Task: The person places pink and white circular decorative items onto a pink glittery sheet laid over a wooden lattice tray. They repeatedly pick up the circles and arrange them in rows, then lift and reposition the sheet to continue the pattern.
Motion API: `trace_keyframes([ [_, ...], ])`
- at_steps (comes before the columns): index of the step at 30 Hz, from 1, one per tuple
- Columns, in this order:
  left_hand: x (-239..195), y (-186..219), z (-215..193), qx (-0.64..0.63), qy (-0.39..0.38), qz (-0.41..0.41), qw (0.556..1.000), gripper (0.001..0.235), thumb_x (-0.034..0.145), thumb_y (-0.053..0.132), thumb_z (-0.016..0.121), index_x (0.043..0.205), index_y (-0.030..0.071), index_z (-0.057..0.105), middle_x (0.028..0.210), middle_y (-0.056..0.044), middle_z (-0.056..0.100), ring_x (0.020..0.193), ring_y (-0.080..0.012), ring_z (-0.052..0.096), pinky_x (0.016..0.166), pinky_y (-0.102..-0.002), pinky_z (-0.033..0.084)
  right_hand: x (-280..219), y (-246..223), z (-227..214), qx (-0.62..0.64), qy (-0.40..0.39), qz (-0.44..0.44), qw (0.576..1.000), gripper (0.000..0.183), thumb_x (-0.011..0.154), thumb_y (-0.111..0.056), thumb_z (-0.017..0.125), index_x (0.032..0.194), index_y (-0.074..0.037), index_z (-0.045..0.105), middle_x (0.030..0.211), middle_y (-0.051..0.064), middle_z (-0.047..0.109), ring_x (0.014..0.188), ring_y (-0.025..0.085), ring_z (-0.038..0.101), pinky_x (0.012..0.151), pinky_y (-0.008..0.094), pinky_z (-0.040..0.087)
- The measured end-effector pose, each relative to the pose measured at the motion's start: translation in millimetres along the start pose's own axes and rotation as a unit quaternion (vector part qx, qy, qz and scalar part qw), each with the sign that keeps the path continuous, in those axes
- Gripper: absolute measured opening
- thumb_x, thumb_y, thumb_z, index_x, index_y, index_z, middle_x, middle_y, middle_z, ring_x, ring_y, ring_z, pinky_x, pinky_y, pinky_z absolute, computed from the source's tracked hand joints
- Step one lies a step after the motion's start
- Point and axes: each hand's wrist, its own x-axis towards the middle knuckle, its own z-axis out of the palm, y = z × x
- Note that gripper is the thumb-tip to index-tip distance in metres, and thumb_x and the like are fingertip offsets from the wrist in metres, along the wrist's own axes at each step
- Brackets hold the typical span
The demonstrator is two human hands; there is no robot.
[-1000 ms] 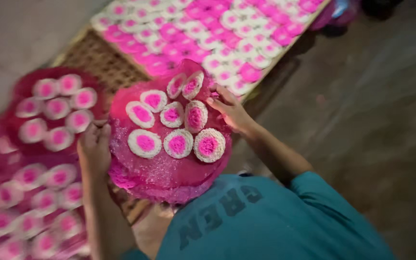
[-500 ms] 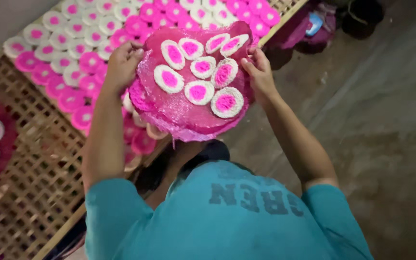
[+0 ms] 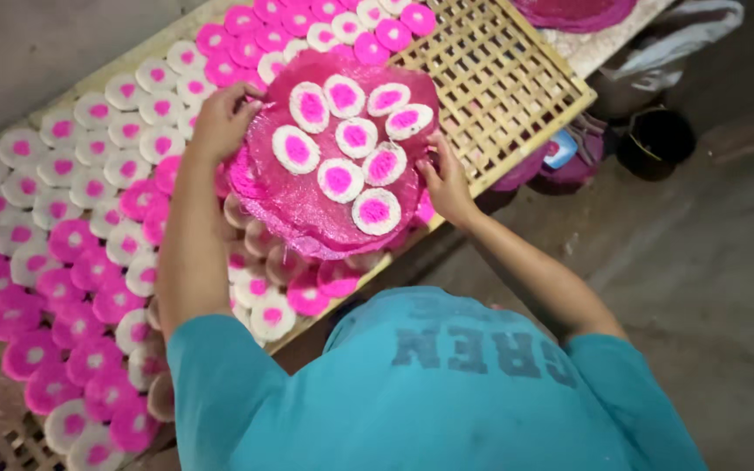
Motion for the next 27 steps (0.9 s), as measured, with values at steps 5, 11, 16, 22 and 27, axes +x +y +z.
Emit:
trace_keyframes([
  [5, 34.3, 2.0, 61.8, 0.292, 0.237, 0.137, 0.917, 0.043, 0.087, 0.023, 0.071, 0.128, 0.008, 0.067, 0.108, -0.011, 0.069, 0.09, -0.0224, 0.065, 0.079, -0.038, 0.054, 54.9, 36.0, -70.0, -0.264, -0.279, 0.232, 0.894, 0.031, 0.097, -0.022, 0.072, 0.123, -0.008, 0.062, 0.095, 0.016, 0.074, 0.081, 0.024, 0.072, 0.074, 0.035, 0.052],
  [11, 59.0, 9.6, 176.3, 0.18, 0.164, -0.005, 0.97, 0.038, 0.098, 0.017, 0.069, 0.134, 0.009, 0.062, 0.134, -0.012, 0.065, 0.116, -0.0276, 0.062, 0.103, -0.046, 0.048, 189.4, 96.0, -50.9, -0.231, -0.179, -0.228, 0.929, 0.033, 0.073, -0.025, 0.089, 0.092, -0.004, 0.071, 0.091, 0.018, 0.07, 0.083, 0.037, 0.068, 0.071, 0.045, 0.054],
  [16, 127.1, 23.5, 244.2, 0.291, 0.195, -0.072, 0.934, 0.049, 0.091, 0.021, 0.071, 0.136, 0.005, 0.059, 0.135, -0.019, 0.06, 0.125, -0.0398, 0.055, 0.102, -0.054, 0.045, 229.0, 131.0, -15.7, -0.304, -0.31, -0.213, 0.875, 0.014, 0.074, -0.023, 0.081, 0.079, -0.012, 0.076, 0.084, 0.012, 0.074, 0.078, 0.034, 0.071, 0.074, 0.053, 0.052],
  [22, 172.8, -0.2, 279.3, 0.295, 0.25, -0.218, 0.896, 0.046, 0.096, 0.021, 0.066, 0.137, 0.001, 0.059, 0.142, -0.021, 0.055, 0.128, -0.041, 0.054, 0.101, -0.052, 0.048, 264.5, 145.7, -35.8, -0.162, -0.432, -0.078, 0.884, 0.023, 0.09, -0.034, 0.073, 0.09, -0.011, 0.07, 0.089, 0.012, 0.072, 0.084, 0.031, 0.072, 0.076, 0.044, 0.057],
  [27, 172.0, 8.1, 276.8, 0.327, 0.205, -0.297, 0.873, 0.043, 0.087, 0.028, 0.074, 0.12, 0.002, 0.064, 0.129, -0.022, 0.06, 0.122, -0.043, 0.053, 0.095, -0.051, 0.048, 253.1, 143.2, -47.7, -0.177, -0.439, -0.229, 0.851, 0.037, 0.078, -0.035, 0.078, 0.095, -0.005, 0.064, 0.096, 0.013, 0.065, 0.09, 0.034, 0.068, 0.069, 0.045, 0.058],
])
